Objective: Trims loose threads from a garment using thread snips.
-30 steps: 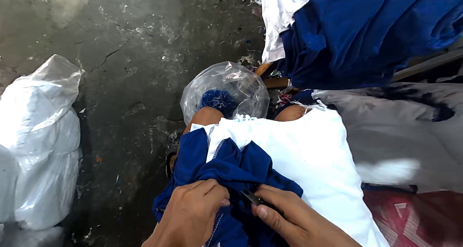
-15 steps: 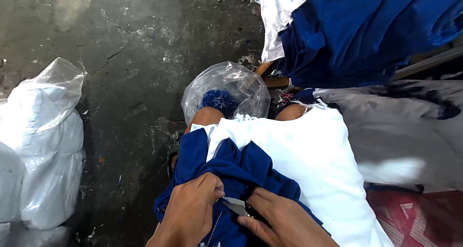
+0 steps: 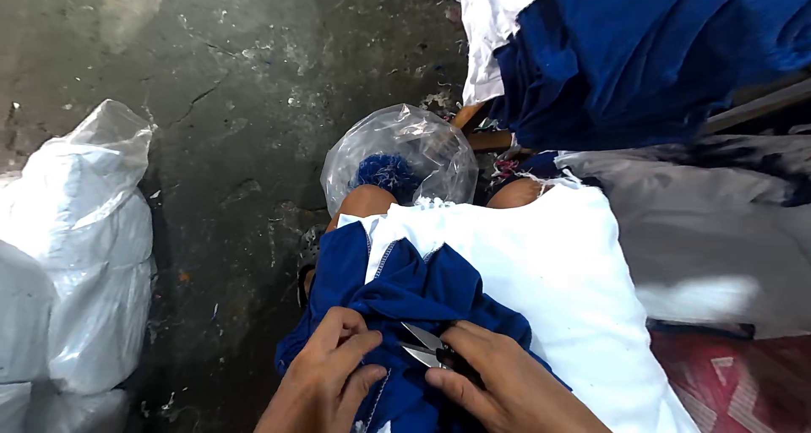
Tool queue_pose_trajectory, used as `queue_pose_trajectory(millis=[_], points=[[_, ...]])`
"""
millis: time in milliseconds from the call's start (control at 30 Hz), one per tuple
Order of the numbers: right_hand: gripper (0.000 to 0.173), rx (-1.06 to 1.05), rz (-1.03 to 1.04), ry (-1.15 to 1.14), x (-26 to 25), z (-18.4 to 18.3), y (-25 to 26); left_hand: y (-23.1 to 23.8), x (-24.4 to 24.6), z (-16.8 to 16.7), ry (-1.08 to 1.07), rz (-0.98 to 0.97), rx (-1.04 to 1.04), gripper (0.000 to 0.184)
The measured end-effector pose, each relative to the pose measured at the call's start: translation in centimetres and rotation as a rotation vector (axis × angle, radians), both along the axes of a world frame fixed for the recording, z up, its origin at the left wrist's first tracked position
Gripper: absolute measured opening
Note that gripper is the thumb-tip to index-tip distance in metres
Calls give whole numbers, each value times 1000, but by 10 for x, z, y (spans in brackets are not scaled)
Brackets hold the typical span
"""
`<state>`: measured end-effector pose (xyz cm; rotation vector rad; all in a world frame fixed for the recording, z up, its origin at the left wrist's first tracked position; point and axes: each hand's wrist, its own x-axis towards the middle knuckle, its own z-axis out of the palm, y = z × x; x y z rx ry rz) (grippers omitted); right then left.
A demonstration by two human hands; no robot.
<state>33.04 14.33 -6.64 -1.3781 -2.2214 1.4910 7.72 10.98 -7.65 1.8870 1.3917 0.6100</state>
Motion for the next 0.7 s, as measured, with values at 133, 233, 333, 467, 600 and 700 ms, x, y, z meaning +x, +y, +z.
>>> queue_pose_trajectory(millis=[133,233,333,467,600,700], points=[[53,-35,-4,9,-1,3,1,0,-1,-6,-73,57,46,17],[54,-16,-6,17,1,-1,0,7,-15,-5,-163,-19,-17,21],[53,190,-44,53,2,-22,-8,12,-25,-4,-225,-79,-88,23],[53,151,-31,72,3,-20,-6,9,-13,2,-123,-23,-96,23],[57,-33,-15,62,6,-3,0,1,13,11,71,65,-59,15],[55,-69,-10,56,4,1,3,1,6,8,9,74,-11,18]])
